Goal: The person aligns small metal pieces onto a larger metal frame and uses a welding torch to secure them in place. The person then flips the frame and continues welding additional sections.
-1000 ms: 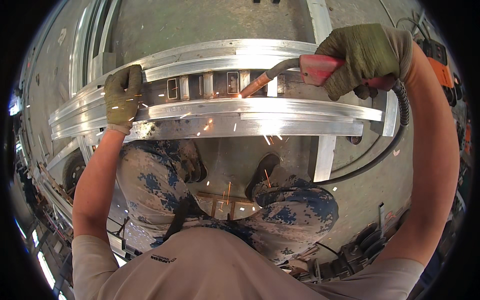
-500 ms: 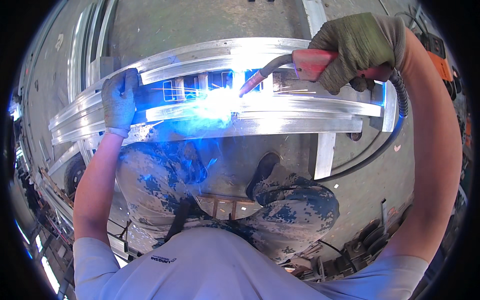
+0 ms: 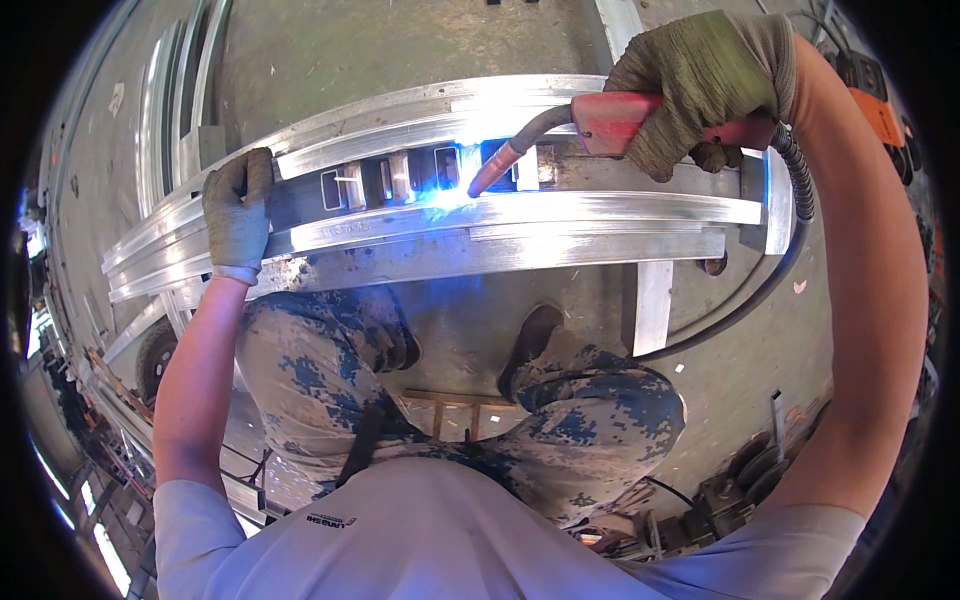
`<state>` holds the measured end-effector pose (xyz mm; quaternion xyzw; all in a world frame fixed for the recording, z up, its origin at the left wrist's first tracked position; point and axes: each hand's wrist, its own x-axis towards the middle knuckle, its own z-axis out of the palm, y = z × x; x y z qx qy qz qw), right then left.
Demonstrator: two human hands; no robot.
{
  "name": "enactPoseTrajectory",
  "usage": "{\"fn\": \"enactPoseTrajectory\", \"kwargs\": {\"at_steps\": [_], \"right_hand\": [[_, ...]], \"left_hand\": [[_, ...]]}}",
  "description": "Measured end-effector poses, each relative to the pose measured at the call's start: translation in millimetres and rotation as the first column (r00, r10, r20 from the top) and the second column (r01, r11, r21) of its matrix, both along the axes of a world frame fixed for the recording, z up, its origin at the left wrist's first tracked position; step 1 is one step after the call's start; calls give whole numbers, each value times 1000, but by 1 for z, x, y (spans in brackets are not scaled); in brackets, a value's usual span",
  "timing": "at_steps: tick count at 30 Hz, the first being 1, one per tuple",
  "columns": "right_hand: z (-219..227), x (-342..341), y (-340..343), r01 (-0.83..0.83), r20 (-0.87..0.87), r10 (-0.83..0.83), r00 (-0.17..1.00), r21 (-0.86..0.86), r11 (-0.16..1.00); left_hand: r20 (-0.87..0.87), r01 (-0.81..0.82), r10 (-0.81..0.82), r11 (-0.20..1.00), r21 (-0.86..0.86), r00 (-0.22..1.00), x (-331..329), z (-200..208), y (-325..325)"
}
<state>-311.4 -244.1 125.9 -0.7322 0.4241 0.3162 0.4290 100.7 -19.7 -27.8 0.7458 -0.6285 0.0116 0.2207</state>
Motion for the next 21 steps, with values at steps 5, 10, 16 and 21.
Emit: {"fn": "enactPoseTrajectory", "kwargs": {"at_steps": [5, 10, 16, 21], "right_hand": [[12, -2, 5, 14, -79, -13, 997, 8, 1000], [1, -5, -1, -34, -46, 31, 998, -70, 997], [-9, -14, -4, -190, -3, 191, 982, -131, 973], [4, 6, -2, -12, -105, 8, 994, -38, 999]], "left_hand": [[-45, 20, -21, 1000, -6, 999, -5, 3, -8], [-10, 45, -45, 999, -20, 999, -1, 1, -1], [-146, -5, 17, 997, 79, 989, -4, 4, -3], [-74, -6, 6, 1000, -1, 997, -2, 5, 4]]}}
